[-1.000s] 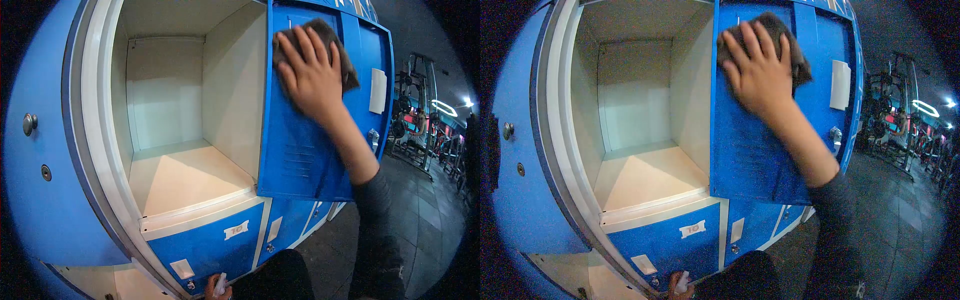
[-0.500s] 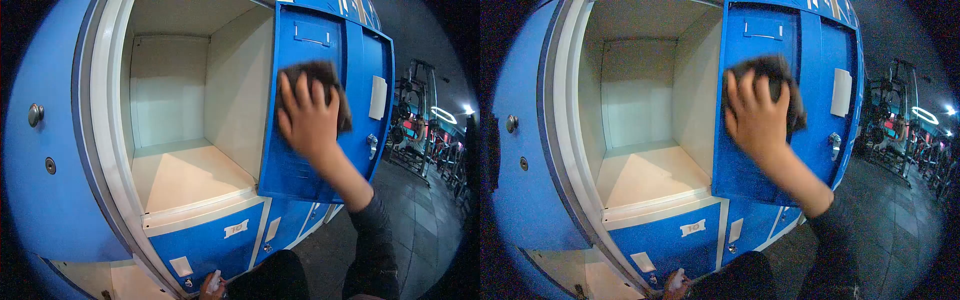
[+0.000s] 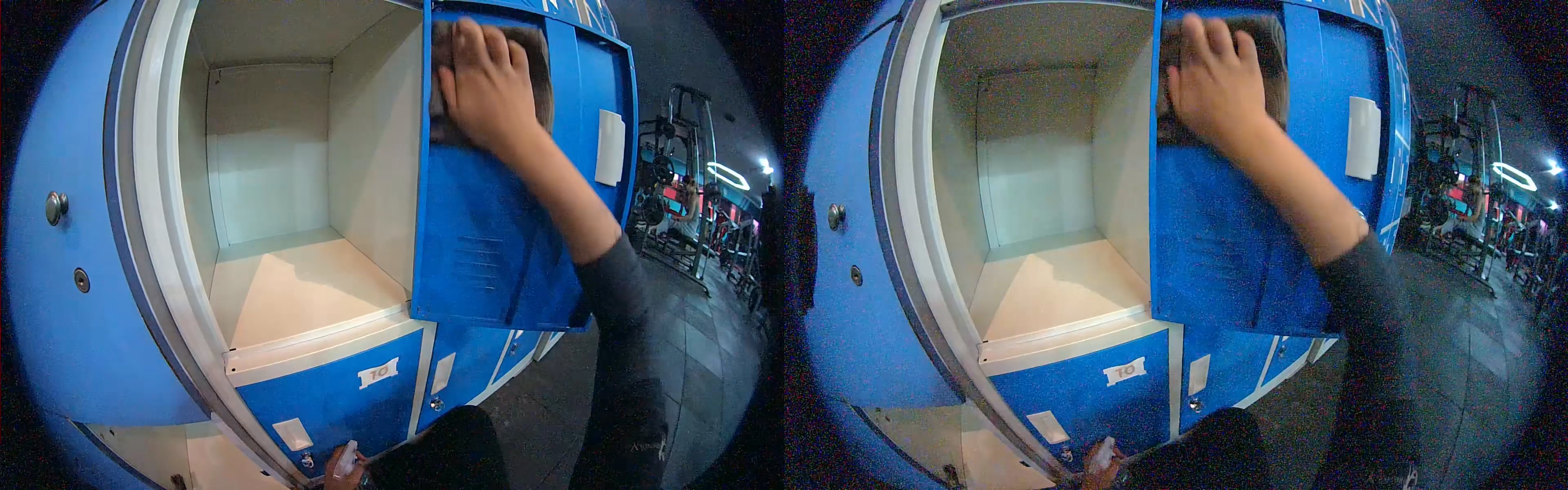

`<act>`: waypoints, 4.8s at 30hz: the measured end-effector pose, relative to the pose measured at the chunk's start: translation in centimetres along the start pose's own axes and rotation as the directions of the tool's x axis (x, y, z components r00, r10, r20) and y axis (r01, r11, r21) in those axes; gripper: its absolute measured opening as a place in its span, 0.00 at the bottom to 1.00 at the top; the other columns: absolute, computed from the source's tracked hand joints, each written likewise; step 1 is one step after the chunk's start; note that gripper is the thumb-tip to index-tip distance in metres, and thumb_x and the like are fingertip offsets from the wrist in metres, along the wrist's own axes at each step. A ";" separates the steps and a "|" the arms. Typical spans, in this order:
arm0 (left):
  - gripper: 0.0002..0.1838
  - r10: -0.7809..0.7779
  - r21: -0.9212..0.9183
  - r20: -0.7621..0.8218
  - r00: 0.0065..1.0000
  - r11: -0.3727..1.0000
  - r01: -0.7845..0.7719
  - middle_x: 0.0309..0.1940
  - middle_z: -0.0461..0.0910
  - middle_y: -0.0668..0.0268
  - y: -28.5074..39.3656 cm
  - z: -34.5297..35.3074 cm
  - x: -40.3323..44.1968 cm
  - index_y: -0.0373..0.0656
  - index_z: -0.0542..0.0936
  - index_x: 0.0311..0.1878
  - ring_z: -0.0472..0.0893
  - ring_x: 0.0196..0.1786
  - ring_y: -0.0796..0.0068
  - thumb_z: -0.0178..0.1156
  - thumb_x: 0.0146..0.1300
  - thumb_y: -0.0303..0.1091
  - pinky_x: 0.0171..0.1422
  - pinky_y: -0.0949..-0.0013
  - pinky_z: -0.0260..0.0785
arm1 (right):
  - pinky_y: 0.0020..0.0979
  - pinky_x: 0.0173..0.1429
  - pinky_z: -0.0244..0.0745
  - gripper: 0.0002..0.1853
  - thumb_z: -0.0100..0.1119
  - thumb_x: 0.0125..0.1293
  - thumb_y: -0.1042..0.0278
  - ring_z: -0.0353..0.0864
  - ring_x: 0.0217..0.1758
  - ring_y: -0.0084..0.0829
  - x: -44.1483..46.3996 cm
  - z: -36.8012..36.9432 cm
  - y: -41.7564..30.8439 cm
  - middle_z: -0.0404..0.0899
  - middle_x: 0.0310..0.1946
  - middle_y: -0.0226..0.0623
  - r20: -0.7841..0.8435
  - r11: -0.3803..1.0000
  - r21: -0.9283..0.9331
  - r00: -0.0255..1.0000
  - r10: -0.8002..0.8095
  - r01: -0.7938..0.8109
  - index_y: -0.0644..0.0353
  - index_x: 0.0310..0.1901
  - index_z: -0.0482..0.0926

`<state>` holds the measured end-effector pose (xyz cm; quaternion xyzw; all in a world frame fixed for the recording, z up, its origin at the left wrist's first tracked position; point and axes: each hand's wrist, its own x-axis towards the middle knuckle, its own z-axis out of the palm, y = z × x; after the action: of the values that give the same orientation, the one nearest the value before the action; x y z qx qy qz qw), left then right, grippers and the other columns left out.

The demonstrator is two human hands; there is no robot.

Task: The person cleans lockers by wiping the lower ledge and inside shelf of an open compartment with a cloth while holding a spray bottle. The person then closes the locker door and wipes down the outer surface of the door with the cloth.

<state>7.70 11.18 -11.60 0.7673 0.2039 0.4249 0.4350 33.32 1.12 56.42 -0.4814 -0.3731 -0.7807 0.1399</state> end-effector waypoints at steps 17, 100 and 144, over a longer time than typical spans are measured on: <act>0.33 0.033 -0.086 0.040 0.999 0.996 -0.029 0.41 0.75 0.59 2.2 -0.3 0.1 0.34 0.67 0.63 0.79 0.43 0.68 0.65 0.59 0.42 0.48 0.60 0.72 | 0.50 0.72 0.44 0.35 0.49 0.61 0.47 0.50 0.74 0.41 -10.4 -6.0 -4.8 0.55 0.70 0.43 0.307 0.975 0.167 0.931 -0.196 0.150 0.63 0.64 0.66; 0.26 -0.091 -0.313 0.027 0.996 0.945 0.095 0.44 0.76 0.62 10.8 -1.1 0.8 0.35 0.67 0.64 0.76 0.43 0.74 0.57 0.61 0.23 0.47 0.71 0.71 | 0.50 0.73 0.45 0.30 0.46 0.66 0.51 0.52 0.71 0.45 -0.2 -0.4 1.1 0.58 0.66 0.46 -0.047 0.998 0.018 0.997 -0.057 0.058 0.54 0.67 0.62; 0.25 -0.188 -0.365 0.026 0.982 0.912 0.185 0.35 0.74 0.66 11.3 -1.0 0.9 0.38 0.68 0.62 0.74 0.38 0.74 0.58 0.65 0.39 0.41 0.69 0.67 | 0.43 0.71 0.44 0.35 0.45 0.66 0.46 0.52 0.70 0.43 1.3 -2.8 -0.4 0.59 0.65 0.46 0.222 0.862 -0.351 0.862 0.456 -0.365 0.72 0.63 0.63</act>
<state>6.71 6.18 -1.40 0.6478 0.1955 0.4155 0.6078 30.62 -0.40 56.67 -0.6775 -0.1555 -0.6977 0.1730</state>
